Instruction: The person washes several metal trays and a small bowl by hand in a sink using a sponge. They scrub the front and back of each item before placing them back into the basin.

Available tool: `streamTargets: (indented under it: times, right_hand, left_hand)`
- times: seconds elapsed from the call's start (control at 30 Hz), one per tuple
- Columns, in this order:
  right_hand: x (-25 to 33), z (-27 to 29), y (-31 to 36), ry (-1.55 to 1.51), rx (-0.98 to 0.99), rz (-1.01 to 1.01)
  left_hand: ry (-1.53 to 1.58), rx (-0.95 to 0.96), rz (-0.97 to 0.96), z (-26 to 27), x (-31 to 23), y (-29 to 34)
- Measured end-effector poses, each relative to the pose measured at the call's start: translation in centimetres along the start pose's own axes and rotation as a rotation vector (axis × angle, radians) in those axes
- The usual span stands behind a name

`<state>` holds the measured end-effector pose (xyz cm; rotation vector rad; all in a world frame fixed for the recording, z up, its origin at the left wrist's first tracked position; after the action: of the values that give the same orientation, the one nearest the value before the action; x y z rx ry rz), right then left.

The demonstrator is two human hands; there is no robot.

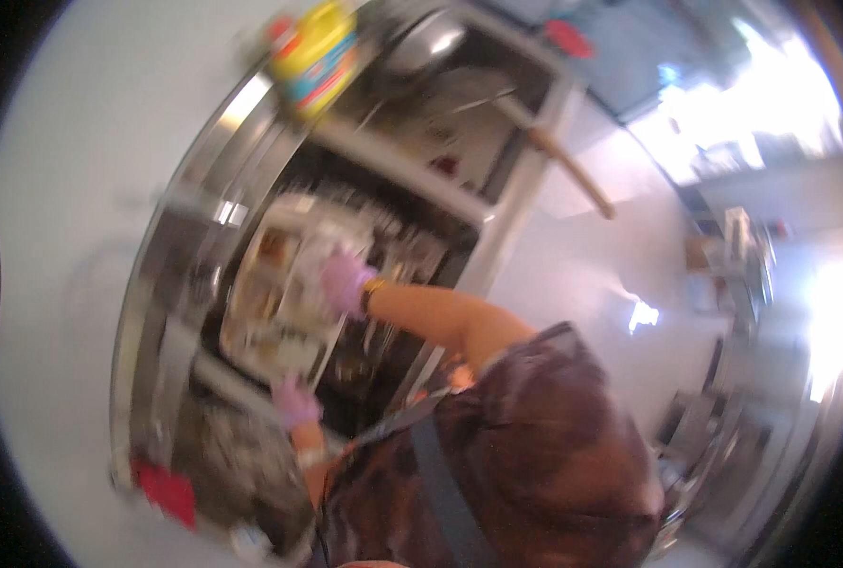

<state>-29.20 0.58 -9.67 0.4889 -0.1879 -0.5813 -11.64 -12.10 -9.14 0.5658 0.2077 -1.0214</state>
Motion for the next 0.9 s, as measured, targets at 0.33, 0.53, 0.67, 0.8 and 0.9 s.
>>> streamTargets:
  times: [0.33, 0.53, 0.67, 0.8, 0.9]
  right_hand:
    - [1.5, -2.7, 8.2, -0.026, -0.626, -0.032]
    - [-6.7, -2.6, 6.3, -0.187, -0.930, -0.328]
    - [-9.1, 0.0, 2.7, -0.181, -0.834, -0.319]
    - [-6.2, 4.8, 0.2, -0.060, -0.721, -0.267]
    - [-3.3, 3.1, -0.1, -0.107, -0.427, -0.295]
  left_hand:
    - [0.062, -0.233, -0.162, 1.2, -2.1, 4.6]
    - [0.333, -0.261, -0.158, 0.1, -3.7, 6.6]
    - [0.571, -0.349, -0.235, -0.2, -4.2, 7.4]
    - [0.386, -0.401, -0.413, 1.9, -6.1, 8.3]
    - [0.751, -0.292, -0.090, 2.7, -3.9, 7.8]
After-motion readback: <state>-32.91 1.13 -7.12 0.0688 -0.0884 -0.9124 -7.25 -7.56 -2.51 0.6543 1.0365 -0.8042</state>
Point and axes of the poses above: each hand's wrist, its own y-axis away from the middle knuckle, its own z-axis out of the back of the hand, x = y × z, the point moved 8 cm from there along -y, towards the middle knuckle, and after that the axes turned 6 degrees about y, right-handed, at the moved point
